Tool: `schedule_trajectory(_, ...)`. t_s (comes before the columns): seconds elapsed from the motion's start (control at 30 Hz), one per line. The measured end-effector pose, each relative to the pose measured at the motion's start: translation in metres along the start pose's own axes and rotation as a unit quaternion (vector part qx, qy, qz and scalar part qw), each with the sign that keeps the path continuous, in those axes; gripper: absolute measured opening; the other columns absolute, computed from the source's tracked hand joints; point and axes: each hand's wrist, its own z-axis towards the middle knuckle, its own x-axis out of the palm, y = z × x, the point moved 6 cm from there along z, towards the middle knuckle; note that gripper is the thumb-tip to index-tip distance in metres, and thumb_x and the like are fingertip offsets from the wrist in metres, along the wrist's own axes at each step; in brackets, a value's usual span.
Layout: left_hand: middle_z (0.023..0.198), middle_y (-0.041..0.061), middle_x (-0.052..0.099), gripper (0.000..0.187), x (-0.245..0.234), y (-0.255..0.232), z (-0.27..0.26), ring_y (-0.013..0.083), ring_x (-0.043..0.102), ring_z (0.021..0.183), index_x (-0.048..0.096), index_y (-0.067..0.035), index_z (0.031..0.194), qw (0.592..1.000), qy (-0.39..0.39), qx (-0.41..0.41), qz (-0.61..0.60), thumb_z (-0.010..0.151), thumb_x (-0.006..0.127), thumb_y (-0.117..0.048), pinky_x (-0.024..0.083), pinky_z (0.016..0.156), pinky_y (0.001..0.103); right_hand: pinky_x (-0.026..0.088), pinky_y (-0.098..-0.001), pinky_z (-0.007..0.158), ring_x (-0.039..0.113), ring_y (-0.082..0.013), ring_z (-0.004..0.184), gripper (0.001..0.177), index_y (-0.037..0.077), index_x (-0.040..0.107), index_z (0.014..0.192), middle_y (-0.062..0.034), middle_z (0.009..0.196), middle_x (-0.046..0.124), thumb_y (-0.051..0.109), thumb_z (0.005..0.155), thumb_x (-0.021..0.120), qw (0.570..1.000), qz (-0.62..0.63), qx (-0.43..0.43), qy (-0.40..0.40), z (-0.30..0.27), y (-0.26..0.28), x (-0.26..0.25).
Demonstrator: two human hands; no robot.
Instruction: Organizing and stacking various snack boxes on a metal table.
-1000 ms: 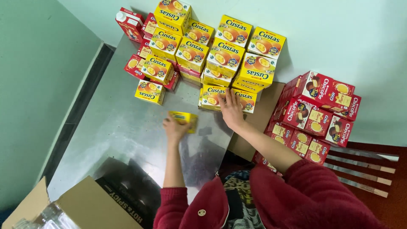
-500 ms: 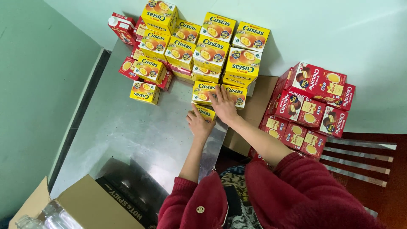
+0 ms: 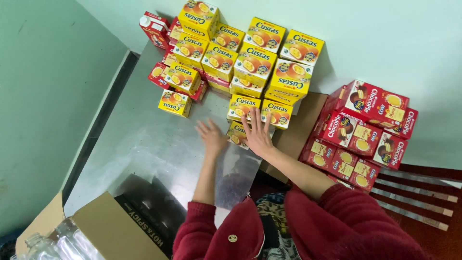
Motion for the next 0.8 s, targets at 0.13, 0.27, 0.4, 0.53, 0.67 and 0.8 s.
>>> schedule_trajectory(0.13,0.177,0.044,0.011,0.12,-0.064,0.067,0.056,0.0669,0.01,0.163,0.019,0.001,0.178,0.99,-0.122,-0.065,0.006,0.082,0.086,-0.026,0.037,0.127,0.071,-0.009,-0.0929,0.114,-0.009,-0.062,0.166,0.124,0.003,0.015,0.179,-0.0457,0.179,0.002,0.036,0.087,0.091,1.0,-0.01,-0.007,0.013,0.009,0.001,0.003)
schedule_trajectory(0.27,0.179,0.042,0.008,0.134,-0.099,0.105,0.105,0.0636,0.004,0.164,0.012,-0.002,0.18,0.985,-0.136,-0.103,-0.003,0.083,0.094,-0.045,0.034,0.13,0.069,-0.003,-0.0964,0.112,-0.006,-0.0633,0.166,0.125,0.003,0.016,0.179,-0.0453,0.179,0.003,0.037,0.085,0.091,0.999,-0.041,-0.008,0.014,0.011,0.002,0.009)
schedule_trajectory(0.4,0.178,0.041,0.014,0.144,-0.114,0.108,0.131,0.062,0.011,0.165,0.009,-0.001,0.18,0.989,-0.112,-0.094,0.007,0.078,0.098,-0.052,0.037,0.128,0.07,0.002,-0.0978,0.111,0.001,-0.0655,0.165,0.124,0.003,0.017,0.179,-0.0454,0.178,0.007,0.041,0.085,0.089,0.998,-0.062,-0.005,0.017,0.008,-0.002,0.022)
schedule_trajectory(0.53,0.174,0.036,0.024,0.146,-0.084,0.128,0.165,0.0577,0.023,0.163,0.004,-0.006,0.18,0.99,-0.11,-0.088,0.006,0.08,0.098,-0.056,0.046,0.122,0.068,0.005,-0.0966,0.114,0.005,-0.0634,0.166,0.12,0.005,0.02,0.178,-0.0429,0.179,0.01,0.048,0.088,0.087,0.995,-0.092,0.0,0.038,0.005,-0.005,0.024)
schedule_trajectory(0.67,0.163,0.034,0.032,0.144,-0.079,0.122,0.141,0.0545,0.042,0.149,0.008,-0.006,0.179,0.985,-0.121,-0.119,-0.031,0.078,0.102,-0.049,0.055,0.11,0.063,-0.001,-0.0925,0.116,0.003,-0.0611,0.167,0.111,0.005,0.025,0.178,-0.0416,0.18,0.011,0.038,0.092,0.087,0.999,-0.02,0.013,0.046,0.011,-0.004,0.003)
schedule_trajectory(0.8,0.152,0.035,0.04,0.14,-0.087,0.088,0.075,0.0545,0.046,0.139,0.016,0.0,0.175,0.979,-0.168,-0.08,-0.08,0.072,0.1,-0.044,0.047,0.109,0.061,0.018,-0.0803,0.124,0.019,-0.0505,0.167,0.078,0.01,0.038,0.172,-0.0337,0.178,0.023,0.028,0.106,0.075,0.99,0.108,0.076,0.056,0.009,-0.03,0.007)
